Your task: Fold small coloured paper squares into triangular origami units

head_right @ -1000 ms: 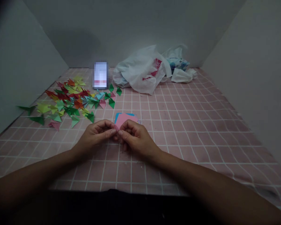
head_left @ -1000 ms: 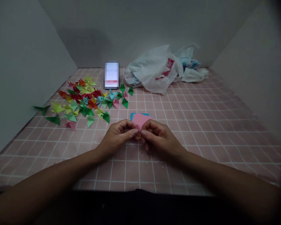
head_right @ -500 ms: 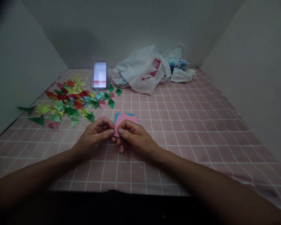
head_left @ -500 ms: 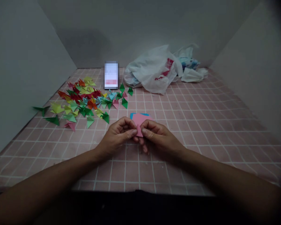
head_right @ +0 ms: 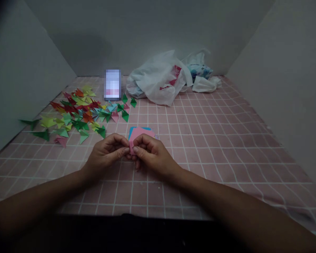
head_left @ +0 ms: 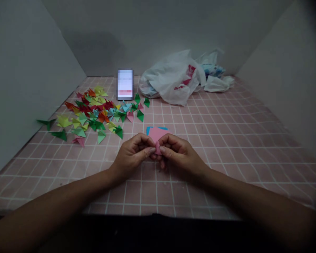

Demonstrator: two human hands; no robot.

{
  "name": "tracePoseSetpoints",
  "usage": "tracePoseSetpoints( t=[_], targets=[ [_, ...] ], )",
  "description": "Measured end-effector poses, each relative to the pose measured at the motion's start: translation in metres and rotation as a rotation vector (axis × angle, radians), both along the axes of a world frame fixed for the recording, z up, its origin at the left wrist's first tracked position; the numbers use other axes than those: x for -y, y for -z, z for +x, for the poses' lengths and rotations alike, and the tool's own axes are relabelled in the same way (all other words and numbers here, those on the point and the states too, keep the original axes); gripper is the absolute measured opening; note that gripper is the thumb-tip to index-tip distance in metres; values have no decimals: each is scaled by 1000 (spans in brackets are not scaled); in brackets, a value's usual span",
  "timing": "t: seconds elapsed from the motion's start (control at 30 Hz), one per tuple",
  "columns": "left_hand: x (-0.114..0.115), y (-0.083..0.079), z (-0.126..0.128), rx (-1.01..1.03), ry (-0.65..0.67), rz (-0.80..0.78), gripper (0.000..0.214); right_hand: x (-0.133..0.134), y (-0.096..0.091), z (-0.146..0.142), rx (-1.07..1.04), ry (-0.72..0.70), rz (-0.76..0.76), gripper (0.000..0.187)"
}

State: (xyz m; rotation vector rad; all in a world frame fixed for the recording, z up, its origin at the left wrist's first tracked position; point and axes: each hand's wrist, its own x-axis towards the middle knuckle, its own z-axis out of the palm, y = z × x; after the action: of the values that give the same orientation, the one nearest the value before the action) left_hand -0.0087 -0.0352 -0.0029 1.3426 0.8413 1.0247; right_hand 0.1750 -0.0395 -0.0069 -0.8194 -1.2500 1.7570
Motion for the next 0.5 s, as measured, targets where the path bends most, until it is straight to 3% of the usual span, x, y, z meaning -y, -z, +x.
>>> tracePoseSetpoints(
  t=[0.27,0.5],
  targets=[
    [1,-1,1,-139,-39,103,6,2,-5,-1,228,91,92,15],
    [2,-3,1,-143,-31,100,10,5,-3,0,407,206,300,15]
  ],
)
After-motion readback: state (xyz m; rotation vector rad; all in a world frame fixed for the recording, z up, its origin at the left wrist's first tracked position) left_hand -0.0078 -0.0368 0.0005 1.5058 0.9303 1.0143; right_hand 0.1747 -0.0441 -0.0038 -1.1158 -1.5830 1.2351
